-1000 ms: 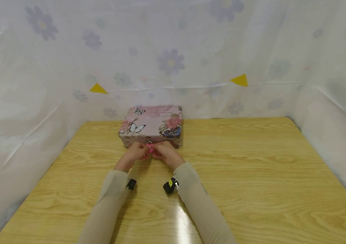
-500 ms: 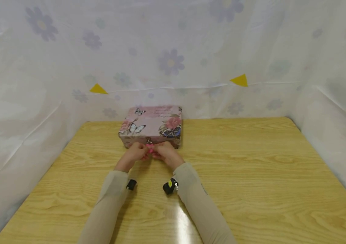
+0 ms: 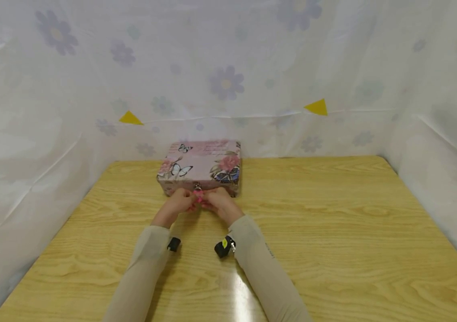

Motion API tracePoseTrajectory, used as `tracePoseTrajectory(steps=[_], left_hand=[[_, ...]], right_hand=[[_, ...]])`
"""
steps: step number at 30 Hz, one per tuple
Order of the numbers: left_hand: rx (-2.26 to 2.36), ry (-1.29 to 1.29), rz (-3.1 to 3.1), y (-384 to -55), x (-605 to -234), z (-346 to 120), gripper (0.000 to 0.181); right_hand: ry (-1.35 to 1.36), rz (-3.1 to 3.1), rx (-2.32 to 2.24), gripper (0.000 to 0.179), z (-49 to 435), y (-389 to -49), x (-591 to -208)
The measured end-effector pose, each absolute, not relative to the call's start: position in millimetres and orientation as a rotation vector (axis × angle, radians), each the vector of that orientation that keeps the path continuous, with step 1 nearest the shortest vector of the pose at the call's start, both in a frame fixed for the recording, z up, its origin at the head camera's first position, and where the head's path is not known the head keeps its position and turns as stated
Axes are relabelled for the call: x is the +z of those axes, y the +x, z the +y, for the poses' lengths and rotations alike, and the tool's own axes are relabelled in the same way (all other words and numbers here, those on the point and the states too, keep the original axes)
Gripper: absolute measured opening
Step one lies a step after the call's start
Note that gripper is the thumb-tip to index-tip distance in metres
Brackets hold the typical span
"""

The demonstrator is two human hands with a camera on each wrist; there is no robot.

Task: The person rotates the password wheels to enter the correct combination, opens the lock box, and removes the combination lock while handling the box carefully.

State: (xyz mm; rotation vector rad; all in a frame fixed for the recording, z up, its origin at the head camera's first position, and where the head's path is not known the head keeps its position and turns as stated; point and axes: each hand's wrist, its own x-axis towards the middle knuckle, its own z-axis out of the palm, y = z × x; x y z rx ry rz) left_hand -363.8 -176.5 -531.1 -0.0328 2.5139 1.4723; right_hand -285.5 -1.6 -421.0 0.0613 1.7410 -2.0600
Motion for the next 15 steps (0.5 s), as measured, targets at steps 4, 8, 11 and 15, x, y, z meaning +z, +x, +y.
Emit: tracePoseTrajectory(steps=[4,8,11,15], left_hand=[[1.469,-0.066,2.499,-427.2,-618.3,-198.6,0.029],[1.455,-0.046,2.513,-434.2,-629.7,-201.7,0.034],[1.453,-0.033,2.51,-433.2,-628.8,-201.7,0.034],[1.469,-0.054,2.499,-410.0,-595.5,-192.2,0.031]], right_hand=[[0.068,1.698,-2.082,0.028,-1.4,-285.9,-422.3],[0.101,1.668,-2.083,0.025,-1.8,-287.7,-423.4],[0.102,1.681,-2.06,0.024,-0.9,-287.8,-423.4],[0.064,1.695,-2.043,0.028,0.5,-286.6,-422.9]])
